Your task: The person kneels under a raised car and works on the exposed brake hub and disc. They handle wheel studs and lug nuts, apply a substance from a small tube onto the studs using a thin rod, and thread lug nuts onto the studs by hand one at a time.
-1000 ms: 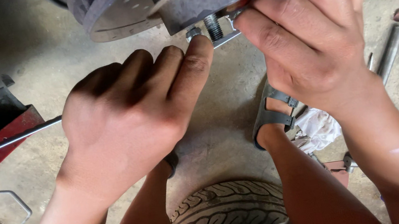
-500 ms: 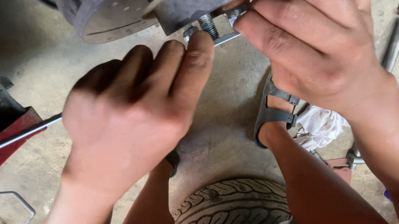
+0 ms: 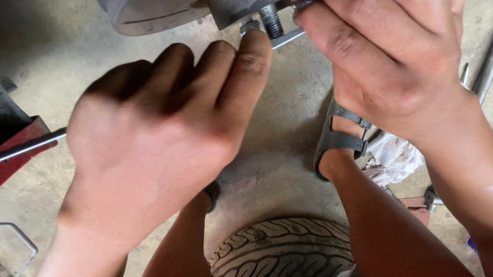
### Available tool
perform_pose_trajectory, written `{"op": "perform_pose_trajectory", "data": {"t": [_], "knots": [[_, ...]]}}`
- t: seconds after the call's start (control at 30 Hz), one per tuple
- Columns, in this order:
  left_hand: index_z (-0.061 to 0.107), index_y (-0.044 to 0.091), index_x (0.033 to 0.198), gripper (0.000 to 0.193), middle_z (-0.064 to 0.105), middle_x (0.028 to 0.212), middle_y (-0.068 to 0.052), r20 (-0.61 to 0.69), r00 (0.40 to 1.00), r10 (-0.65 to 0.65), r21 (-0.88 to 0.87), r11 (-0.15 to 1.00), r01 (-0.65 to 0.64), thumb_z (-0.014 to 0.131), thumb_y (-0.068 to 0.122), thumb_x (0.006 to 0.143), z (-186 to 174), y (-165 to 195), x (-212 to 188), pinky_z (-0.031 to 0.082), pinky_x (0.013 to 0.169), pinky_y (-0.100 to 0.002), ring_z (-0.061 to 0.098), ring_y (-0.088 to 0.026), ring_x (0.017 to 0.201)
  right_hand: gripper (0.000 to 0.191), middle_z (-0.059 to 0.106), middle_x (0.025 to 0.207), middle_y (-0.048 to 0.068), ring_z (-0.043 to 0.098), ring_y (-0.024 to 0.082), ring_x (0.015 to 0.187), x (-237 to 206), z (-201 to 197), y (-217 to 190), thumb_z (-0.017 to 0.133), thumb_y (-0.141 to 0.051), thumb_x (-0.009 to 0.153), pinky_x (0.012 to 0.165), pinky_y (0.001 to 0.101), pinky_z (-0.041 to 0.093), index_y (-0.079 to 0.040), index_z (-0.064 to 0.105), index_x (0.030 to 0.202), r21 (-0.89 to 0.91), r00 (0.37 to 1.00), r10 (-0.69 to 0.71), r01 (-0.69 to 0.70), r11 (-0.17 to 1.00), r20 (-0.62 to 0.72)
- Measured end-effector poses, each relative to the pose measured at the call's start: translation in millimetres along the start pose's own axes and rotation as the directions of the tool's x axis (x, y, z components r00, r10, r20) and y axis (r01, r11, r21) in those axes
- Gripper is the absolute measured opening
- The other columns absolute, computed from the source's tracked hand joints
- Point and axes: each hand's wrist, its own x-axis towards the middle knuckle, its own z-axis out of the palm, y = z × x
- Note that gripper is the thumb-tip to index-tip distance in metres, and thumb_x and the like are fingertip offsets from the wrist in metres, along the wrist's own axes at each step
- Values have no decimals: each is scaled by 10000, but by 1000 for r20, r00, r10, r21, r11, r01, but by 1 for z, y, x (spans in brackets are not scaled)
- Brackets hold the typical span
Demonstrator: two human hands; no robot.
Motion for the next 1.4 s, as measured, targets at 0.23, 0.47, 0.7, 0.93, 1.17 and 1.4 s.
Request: {"op": "perform_pose_trajectory", "data": {"t": [0.23, 0.47, 0.7, 0.93, 1.17, 1.4], "knots": [[735, 105, 1199, 340, 646, 914, 59, -88, 996, -9, -13, 1000, 8, 703, 180, 869, 9, 4, 10, 413, 502, -225, 577, -67, 699, 263, 650, 1173, 41, 539, 198, 1164, -3, -3, 6, 708, -32, 897, 1067, 346, 321, -7, 723, 1159, -16, 1000, -7, 8, 1000, 11], [758, 128, 1189, 301, 666, 888, 66, -48, 999, 10, 31, 999, -8, 721, 188, 896, 12, 9, 21, 374, 448, -211, 539, -50, 621, 210, 662, 1136, 56, 571, 209, 1201, -3, -9, 14, 730, 11, 945, 1029, 347, 334, 11, 757, 1154, -28, 999, -47, 48, 998, 24], [744, 79, 1250, 368, 673, 942, 26, -33, 999, -10, -87, 996, 7, 707, 169, 895, 7, 4, 15, 429, 547, -256, 597, -107, 725, 210, 670, 1122, 47, 569, 202, 1182, 6, -3, 10, 746, -11, 936, 1013, 345, 332, -3, 765, 1144, -65, 999, -51, 51, 997, 0], [744, 121, 1155, 286, 699, 949, 62, -111, 994, -16, 6, 1000, 17, 707, 172, 876, 12, 4, 12, 382, 444, -203, 588, -49, 663, 205, 684, 1093, 36, 575, 195, 1153, 8, -8, 8, 774, -43, 923, 992, 341, 334, -22, 786, 1127, -87, 998, -59, 60, 994, 5], [737, 100, 1169, 338, 651, 899, 55, -58, 998, 8, -27, 1000, -9, 707, 162, 838, 17, 7, 11, 431, 496, -229, 580, -72, 671, 203, 696, 1087, 27, 579, 188, 1148, 7, -12, 16, 781, -37, 928, 984, 336, 336, -26, 794, 1130, -138, 995, -96, 97, 986, 15], [728, 76, 1174, 398, 637, 861, 45, -21, 1000, 17, -50, 999, -18, 698, 159, 786, 3, 11, 38, 444, 492, -239, 595, -89, 676, 198, 712, 1030, 19, 598, 187, 1111, 12, -21, 18, 774, -76, 853, 944, 345, 360, -23, 803, 1041, -142, 998, -63, 67, 988, 32]]}}
